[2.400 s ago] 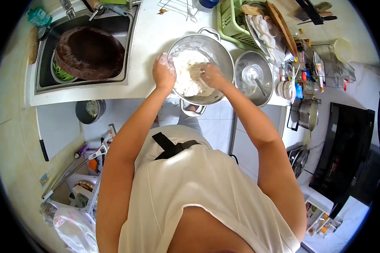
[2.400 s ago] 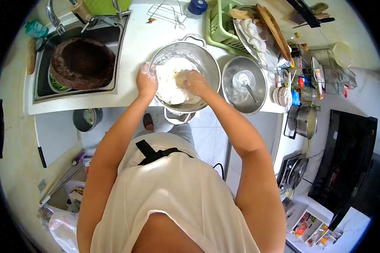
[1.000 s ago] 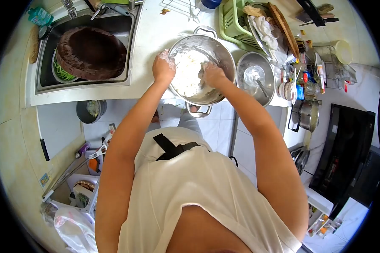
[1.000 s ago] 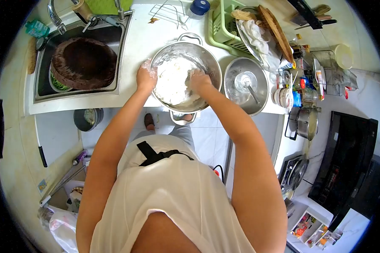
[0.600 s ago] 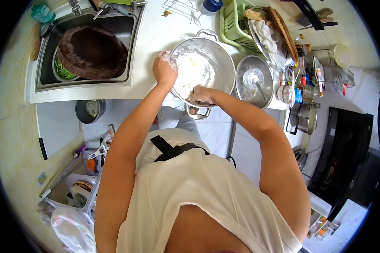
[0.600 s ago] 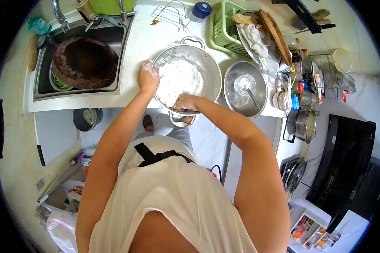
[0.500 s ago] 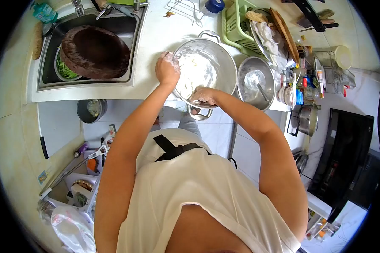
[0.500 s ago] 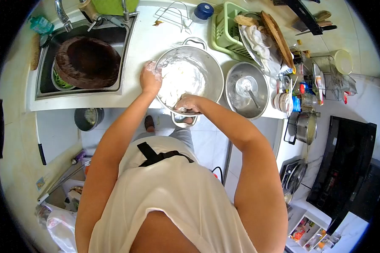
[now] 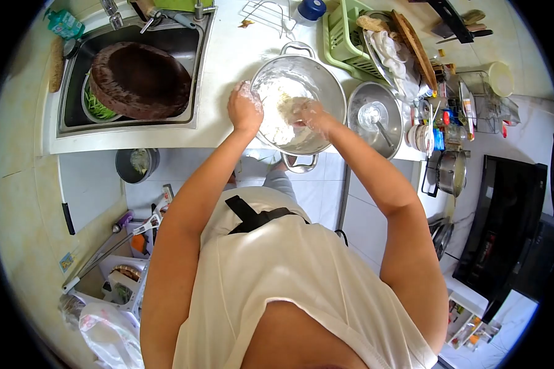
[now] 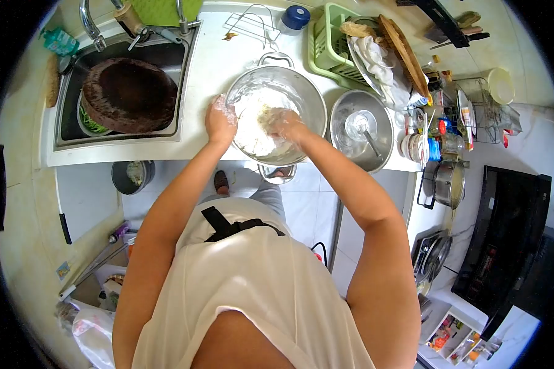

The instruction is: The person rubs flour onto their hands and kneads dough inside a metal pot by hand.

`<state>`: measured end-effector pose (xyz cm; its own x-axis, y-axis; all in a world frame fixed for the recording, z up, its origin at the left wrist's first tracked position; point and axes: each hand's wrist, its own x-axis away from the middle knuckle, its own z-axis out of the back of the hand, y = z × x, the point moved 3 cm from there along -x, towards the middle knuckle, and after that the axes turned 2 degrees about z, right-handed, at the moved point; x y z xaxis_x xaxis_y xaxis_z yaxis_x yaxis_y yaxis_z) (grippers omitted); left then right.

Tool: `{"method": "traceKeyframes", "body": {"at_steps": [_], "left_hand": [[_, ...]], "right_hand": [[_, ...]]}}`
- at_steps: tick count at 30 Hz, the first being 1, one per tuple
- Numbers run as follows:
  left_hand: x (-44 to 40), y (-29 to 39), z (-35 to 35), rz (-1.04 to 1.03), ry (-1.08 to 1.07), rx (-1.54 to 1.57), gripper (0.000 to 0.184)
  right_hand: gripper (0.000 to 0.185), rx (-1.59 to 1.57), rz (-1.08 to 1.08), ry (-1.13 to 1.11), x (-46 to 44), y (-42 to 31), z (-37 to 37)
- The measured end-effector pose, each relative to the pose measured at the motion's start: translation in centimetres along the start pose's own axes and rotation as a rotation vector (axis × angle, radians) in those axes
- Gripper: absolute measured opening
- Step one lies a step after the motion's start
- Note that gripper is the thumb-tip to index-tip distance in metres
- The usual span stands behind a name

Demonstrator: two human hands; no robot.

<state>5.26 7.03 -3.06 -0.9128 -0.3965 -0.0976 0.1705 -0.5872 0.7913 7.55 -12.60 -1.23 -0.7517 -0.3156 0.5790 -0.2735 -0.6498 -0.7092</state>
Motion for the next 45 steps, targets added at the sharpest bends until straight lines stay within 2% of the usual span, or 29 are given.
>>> {"method": "traceKeyframes", "body": {"at_steps": [1,3,6,8,11,14,15,18,19,22,23,26,27,30,34,40,43,45], "left_hand": [[0.1,0.1,0.0,0.007,-0.011,0.009,0.030],[0.2,0.0,0.0,0.021,-0.026,0.048,0.030],[0.7,0.2,0.0,-0.007,0.031,0.064,0.031],[1.0,0.3,0.1,-0.016,0.057,0.076,0.031],[1.1,0.4,0.4,0.011,0.039,0.094,0.033],[0.9,0.4,0.3,0.005,0.023,0.084,0.033],[0.9,1.0,0.9,-0.004,0.014,0.088,0.033],[0.9,0.8,1.2,-0.061,0.039,0.039,0.033],[0.8,0.8,1.1,-0.091,0.054,0.016,0.033],[0.8,0.7,1.1,-0.121,0.042,-0.004,0.033],[0.8,0.8,1.1,-0.111,0.027,0.003,0.034],[0.6,0.9,1.4,-0.082,0.003,0.030,0.034],[0.6,0.9,1.3,-0.078,0.000,0.046,0.034],[0.8,1.0,1.3,-0.048,-0.030,0.075,0.036],[0.5,1.2,1.6,-0.050,-0.037,0.039,0.038],[1.0,0.7,1.3,-0.070,-0.046,0.046,0.038],[0.6,0.7,1.4,-0.071,-0.034,0.069,0.038],[0.7,0.5,1.1,-0.078,0.002,0.068,0.036]], "right_hand": [[0.044,0.192,0.108,0.048,0.0,0.6,0.6],[0.047,0.354,0.141,-0.037,0.0,2.1,0.9],[0.052,0.380,-0.075,-0.354,0.4,3.8,-0.3],[0.051,0.570,-0.212,-0.464,1.5,-0.1,-2.4],[0.043,0.016,-0.405,-0.425,0.5,1.2,-4.0],[0.036,-0.207,-0.349,-0.131,1.3,0.9,-4.1],[0.036,-0.245,-0.389,-0.082,1.4,0.4,-4.0],[0.038,-0.252,-0.309,0.061,1.8,-1.9,-3.6],[0.046,-0.037,-0.211,0.043,1.0,-2.3,-3.7],[0.047,0.790,0.016,0.041,-1.3,-3.7,-4.5],[0.044,0.827,-0.144,0.045,-1.4,-5.0,-4.4],[0.036,0.978,-0.159,0.020,-3.7,-4.5,-5.6],[0.030,1.087,-0.071,0.009,-4.0,-5.1,-6.1],[0.030,1.079,-0.018,-0.006,-6.1,-5.1,-5.9],[0.025,1.224,-0.038,-0.034,-8.0,-5.4,-6.0],[0.027,1.156,-0.081,0.002,-8.2,-5.0,-5.6],[0.030,0.853,0.134,-0.130,-6.8,-3.0,-4.1],[0.033,0.642,0.365,0.022,-4.5,-1.5,-2.7]]}}
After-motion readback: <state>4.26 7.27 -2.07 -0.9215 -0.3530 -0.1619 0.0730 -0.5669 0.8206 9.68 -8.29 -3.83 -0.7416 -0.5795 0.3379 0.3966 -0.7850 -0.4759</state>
